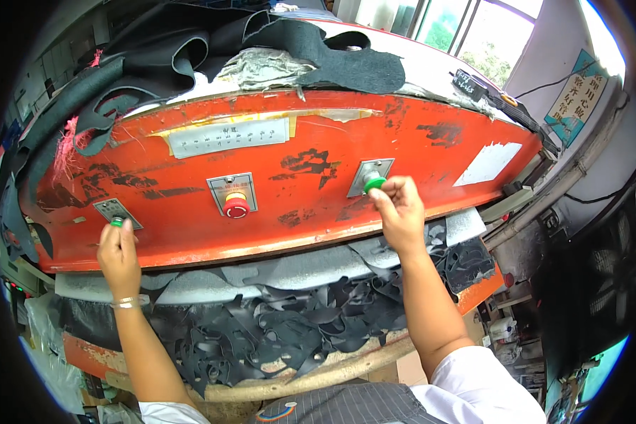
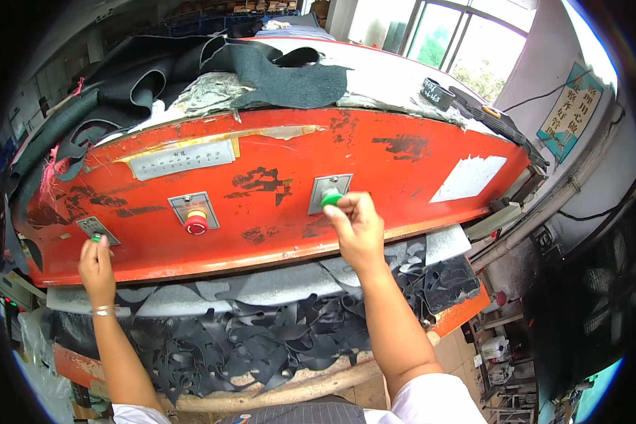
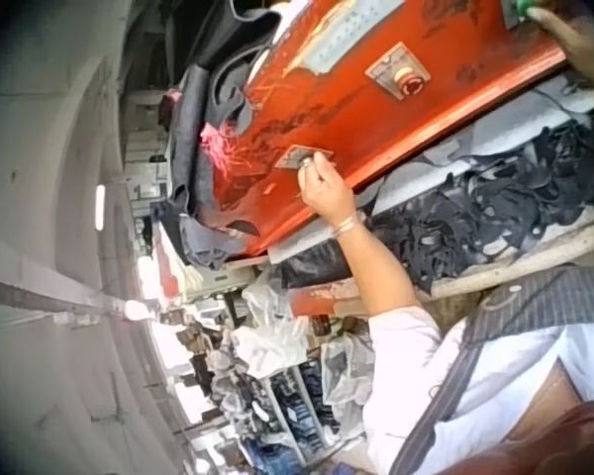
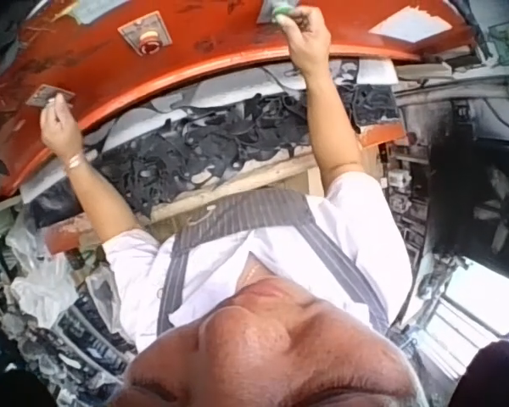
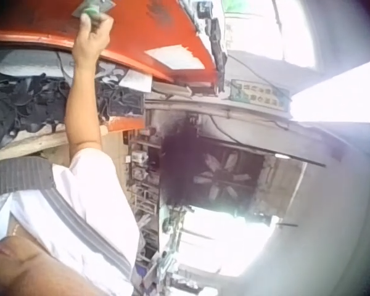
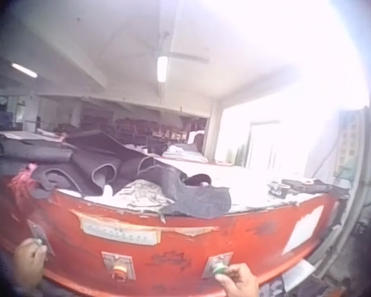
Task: Cutting out leather patterns for shoes using a hydraulic die-cutting press.
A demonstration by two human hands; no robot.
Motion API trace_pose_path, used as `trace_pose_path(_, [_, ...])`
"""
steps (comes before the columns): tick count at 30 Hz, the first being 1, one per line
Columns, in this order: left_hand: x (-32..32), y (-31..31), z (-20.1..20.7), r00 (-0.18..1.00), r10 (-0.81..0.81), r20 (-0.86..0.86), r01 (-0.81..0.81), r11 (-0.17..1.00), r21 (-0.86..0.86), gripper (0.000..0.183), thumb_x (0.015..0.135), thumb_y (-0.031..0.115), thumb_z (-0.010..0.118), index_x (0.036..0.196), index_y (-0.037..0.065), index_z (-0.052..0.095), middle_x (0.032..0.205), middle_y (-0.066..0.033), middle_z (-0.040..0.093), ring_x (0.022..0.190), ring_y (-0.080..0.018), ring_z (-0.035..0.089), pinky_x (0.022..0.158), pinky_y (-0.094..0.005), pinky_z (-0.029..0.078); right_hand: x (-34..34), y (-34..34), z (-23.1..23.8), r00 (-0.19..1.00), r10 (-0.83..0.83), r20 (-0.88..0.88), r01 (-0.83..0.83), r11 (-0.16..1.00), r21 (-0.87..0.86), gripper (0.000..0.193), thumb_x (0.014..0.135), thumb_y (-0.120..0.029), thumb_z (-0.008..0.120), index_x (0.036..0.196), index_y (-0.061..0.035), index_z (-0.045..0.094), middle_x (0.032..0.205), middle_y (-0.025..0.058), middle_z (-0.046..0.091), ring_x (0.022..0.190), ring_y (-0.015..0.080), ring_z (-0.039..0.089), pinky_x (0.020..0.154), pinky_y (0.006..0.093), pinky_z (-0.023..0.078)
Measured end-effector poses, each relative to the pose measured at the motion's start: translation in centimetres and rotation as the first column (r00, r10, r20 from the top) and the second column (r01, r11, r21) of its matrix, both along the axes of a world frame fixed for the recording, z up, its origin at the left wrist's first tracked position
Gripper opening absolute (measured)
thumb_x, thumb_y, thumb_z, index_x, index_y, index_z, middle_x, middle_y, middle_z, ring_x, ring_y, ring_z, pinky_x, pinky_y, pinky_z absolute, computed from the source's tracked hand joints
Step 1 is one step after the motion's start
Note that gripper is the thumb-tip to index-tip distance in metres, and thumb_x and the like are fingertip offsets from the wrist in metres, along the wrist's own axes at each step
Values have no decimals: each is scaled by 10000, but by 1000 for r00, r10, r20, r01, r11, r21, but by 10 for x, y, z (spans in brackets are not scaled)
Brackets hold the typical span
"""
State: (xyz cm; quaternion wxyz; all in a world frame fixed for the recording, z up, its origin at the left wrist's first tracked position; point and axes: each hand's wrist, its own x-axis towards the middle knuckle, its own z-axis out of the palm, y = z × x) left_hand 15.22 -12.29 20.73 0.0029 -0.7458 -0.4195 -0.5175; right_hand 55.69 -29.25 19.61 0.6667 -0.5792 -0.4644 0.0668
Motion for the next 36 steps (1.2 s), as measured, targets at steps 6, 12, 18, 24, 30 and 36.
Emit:
trace_pose_path(6, [40,-184,-75,927,-355,-121,228,789,-570,285,811,236,713,624,64,585,668,-125,578,591,-301,554,543,-388,455,-53,-133,-45,674,675,301,-266,602,-753,356,856,-384,653,991,-55,641,923,158,640,902,346,610,759,424,484])
trace_pose_path(12, [107,-347,-120,776,-574,-261,355,740,-572,257,798,376,682,909,150,735,849,-26,668,800,-226,637,708,-350,500,-64,-269,-104,510,763,398,-194,552,-811,696,773,-426,706,1316,-50,483,1207,117,556,1113,299,520,943,409,436])
trace_pose_path(18, [145,-387,-135,922,-281,-265,146,888,-435,202,719,339,730,727,137,716,738,-42,627,721,-257,600,661,-379,461,-68,-286,-118,553,574,604,-54,748,-661,476,674,-250,758,1073,-66,575,979,74,577,959,254,558,808,364,476])
trace_pose_path(24, [161,-400,-137,947,-165,-277,40,912,-407,179,697,326,727,634,159,711,676,-29,619,689,-250,607,649,-370,470,-49,-292,-115,499,629,596,-151,741,-655,441,646,-248,786,989,-55,586,934,87,576,931,264,556,799,375,463])
trace_pose_path(30, [153,-339,-100,927,-353,-123,102,554,-826,282,805,337,689,744,64,725,767,-113,682,769,-283,659,696,-355,514,-27,-278,-111,489,778,395,-387,599,-701,458,740,-300,733,1068,-8,601,984,138,582,978,311,538,853,404,450])
trace_pose_path(36, [175,-119,-96,983,-161,-93,95,864,-495,228,839,236,638,931,35,694,936,-175,667,916,-352,625,818,-406,489,-21,-253,-109,515,836,189,-453,453,-768,505,863,-432,633,1111,8,615,1045,174,612,1059,314,541,929,409,429])
